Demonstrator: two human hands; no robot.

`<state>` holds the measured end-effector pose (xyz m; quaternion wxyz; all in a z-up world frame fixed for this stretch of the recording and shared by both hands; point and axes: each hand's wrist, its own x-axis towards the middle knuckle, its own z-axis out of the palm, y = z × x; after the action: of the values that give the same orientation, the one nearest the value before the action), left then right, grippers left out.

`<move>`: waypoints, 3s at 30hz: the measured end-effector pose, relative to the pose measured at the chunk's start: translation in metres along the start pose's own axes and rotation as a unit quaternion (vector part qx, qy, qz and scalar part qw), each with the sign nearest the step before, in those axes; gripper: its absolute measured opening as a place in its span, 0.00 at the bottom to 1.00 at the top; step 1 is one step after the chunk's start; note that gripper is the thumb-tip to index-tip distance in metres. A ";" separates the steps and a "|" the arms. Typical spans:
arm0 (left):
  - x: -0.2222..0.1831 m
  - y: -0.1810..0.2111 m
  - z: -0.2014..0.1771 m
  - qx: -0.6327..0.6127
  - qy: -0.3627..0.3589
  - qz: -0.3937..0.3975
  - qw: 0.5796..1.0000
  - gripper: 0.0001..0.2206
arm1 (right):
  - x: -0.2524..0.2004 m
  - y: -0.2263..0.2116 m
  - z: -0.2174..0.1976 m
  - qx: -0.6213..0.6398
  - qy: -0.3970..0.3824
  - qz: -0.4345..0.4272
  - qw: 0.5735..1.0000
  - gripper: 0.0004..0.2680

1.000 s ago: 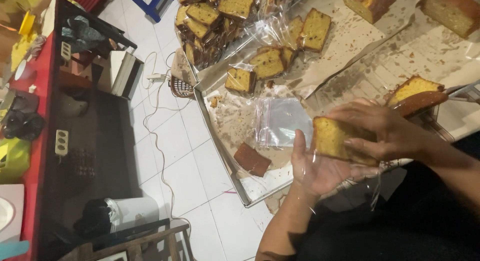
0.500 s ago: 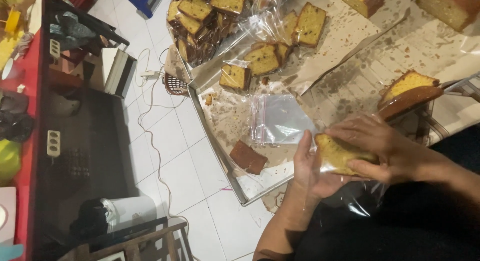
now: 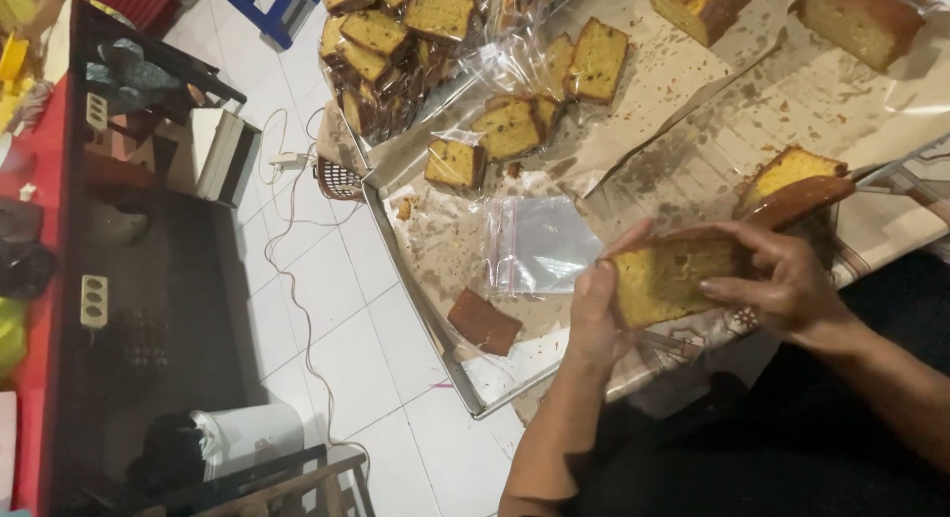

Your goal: Wrapping individual slices of cake into small plastic bags for packaging.

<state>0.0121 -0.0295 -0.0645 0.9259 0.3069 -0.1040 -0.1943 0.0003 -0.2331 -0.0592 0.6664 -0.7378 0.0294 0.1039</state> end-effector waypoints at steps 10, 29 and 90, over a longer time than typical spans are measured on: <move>0.017 0.007 -0.030 0.116 0.287 0.099 0.946 0.18 | 0.025 -0.032 0.027 0.036 -0.007 -0.146 0.989 0.17; 0.016 0.011 -0.044 0.358 0.229 0.154 0.892 0.20 | 0.061 -0.041 0.037 0.010 -0.026 0.029 0.999 0.06; -0.003 0.109 0.029 0.380 0.080 0.065 0.919 0.26 | 0.055 -0.060 0.003 -0.416 -0.095 -0.430 0.796 0.04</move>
<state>0.0323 0.0367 0.0242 0.7556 0.6424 -0.1155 -0.0549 0.0647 -0.2183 -0.0117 0.2706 -0.8672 -0.4001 -0.1211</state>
